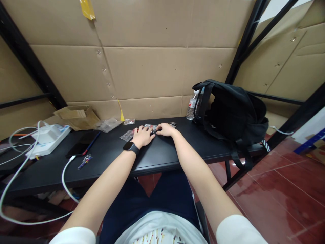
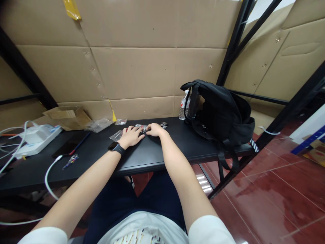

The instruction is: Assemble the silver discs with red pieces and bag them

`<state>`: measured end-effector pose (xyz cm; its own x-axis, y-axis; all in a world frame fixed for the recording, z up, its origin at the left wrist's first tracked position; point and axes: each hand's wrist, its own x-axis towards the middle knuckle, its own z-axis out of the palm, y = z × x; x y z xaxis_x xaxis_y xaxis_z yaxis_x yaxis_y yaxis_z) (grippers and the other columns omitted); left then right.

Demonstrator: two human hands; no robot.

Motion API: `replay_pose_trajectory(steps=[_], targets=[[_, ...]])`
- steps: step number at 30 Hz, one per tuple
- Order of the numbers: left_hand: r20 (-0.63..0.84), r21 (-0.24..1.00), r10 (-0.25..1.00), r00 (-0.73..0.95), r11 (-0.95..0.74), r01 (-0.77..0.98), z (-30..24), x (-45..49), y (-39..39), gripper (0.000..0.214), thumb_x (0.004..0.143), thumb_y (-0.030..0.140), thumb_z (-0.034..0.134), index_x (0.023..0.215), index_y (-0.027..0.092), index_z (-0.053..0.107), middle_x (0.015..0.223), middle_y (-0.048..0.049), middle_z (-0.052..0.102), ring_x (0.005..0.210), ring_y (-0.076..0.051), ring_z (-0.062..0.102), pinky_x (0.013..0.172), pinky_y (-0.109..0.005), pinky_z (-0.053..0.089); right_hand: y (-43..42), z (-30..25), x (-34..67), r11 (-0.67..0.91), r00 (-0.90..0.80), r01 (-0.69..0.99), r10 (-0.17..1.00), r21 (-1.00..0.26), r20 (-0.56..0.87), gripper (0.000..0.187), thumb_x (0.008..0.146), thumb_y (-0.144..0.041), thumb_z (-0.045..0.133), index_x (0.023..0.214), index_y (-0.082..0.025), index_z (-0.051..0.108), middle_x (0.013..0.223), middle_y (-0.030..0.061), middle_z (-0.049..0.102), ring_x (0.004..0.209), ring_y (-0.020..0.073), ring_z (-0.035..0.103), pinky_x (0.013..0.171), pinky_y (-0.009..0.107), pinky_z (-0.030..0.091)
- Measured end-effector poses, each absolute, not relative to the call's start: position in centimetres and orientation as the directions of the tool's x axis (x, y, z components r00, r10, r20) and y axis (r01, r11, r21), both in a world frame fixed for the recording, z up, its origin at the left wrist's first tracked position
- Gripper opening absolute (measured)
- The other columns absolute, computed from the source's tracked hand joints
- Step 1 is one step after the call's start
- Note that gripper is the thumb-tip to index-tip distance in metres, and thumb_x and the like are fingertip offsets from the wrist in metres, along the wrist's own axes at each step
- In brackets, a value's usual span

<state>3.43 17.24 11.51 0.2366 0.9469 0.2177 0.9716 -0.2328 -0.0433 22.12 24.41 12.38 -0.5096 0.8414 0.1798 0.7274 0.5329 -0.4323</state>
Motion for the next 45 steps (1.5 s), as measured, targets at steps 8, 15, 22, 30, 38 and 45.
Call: replay_pose_trajectory(steps=[8, 15, 22, 30, 38, 45], targets=[[0.213, -0.051, 0.95, 0.229, -0.223, 0.973, 11.57, 3.44, 17.17, 0.058, 0.099, 0.058, 0.037, 0.151, 0.034, 0.044, 0.154, -0.0088, 0.049, 0.137, -0.039, 0.035, 0.106, -0.058, 0.029, 24.51, 12.28, 22.08, 0.533, -0.519, 0.719, 0.839, -0.446, 0.166, 0.022, 0.08, -0.023, 0.077, 0.102, -0.023, 0.077, 0.109, 0.0034, 0.078, 0.103, 0.0182, 0.071, 0.088, 0.022, 0.05], [0.226, -0.066, 0.948, 0.225, -0.215, 0.974, 11.45, 3.35, 17.19, 0.059, 0.099, 0.059, 0.036, 0.152, 0.033, 0.044, 0.153, -0.009, 0.05, 0.133, -0.039, 0.04, 0.104, -0.058, 0.032, 24.3, 12.48, 22.1, 0.531, -0.521, 0.717, 0.839, -0.451, 0.161, 0.022, 0.08, -0.022, 0.077, 0.102, -0.022, 0.077, 0.109, 0.0034, 0.078, 0.102, 0.0183, 0.071, 0.087, 0.022, 0.05], [0.202, -0.062, 0.953, 0.226, -0.218, 0.974, 11.66, 3.33, 17.14, 0.06, 0.099, 0.059, 0.036, 0.153, 0.033, 0.041, 0.155, -0.0103, 0.047, 0.131, -0.039, 0.047, 0.105, -0.058, 0.031, 24.33, 12.44, 22.1, 0.538, -0.529, 0.711, 0.833, -0.452, 0.161, 0.022, 0.079, -0.022, 0.077, 0.101, -0.023, 0.077, 0.109, 0.0029, 0.078, 0.102, 0.0184, 0.071, 0.088, 0.022, 0.05], [0.194, -0.069, 0.957, 0.217, -0.207, 0.976, 11.67, 3.28, 17.21, 0.059, 0.1, 0.059, 0.036, 0.152, 0.034, 0.042, 0.153, -0.0111, 0.05, 0.127, -0.04, 0.052, 0.105, -0.058, 0.031, 24.53, 12.38, 22.14, 0.539, -0.531, 0.714, 0.833, -0.448, 0.156, 0.022, 0.079, -0.022, 0.078, 0.101, -0.024, 0.078, 0.108, 0.0026, 0.078, 0.103, 0.0185, 0.071, 0.089, 0.022, 0.05], [0.191, -0.066, 0.956, 0.224, -0.215, 0.974, 11.58, 3.2, 17.34, 0.059, 0.1, 0.058, 0.037, 0.153, 0.033, 0.04, 0.155, -0.0113, 0.048, 0.128, -0.04, 0.051, 0.105, -0.058, 0.031, 24.41, 12.46, 22.11, 0.537, -0.532, 0.711, 0.833, -0.454, 0.152, 0.023, 0.079, -0.022, 0.079, 0.101, -0.023, 0.078, 0.108, 0.0026, 0.078, 0.102, 0.0182, 0.071, 0.088, 0.022, 0.05], [0.17, -0.056, 0.958, 0.231, -0.225, 0.973, 11.67, 3.29, 17.26, 0.058, 0.1, 0.057, 0.036, 0.154, 0.035, 0.039, 0.157, -0.01, 0.045, 0.13, -0.039, 0.05, 0.107, -0.059, 0.03, 24.6, 12.29, 22.06, 0.541, -0.537, 0.71, 0.83, -0.451, 0.15, 0.023, 0.079, -0.024, 0.078, 0.102, -0.024, 0.078, 0.106, 0.002, 0.078, 0.099, 0.018, 0.071, 0.085, 0.022, 0.05]])
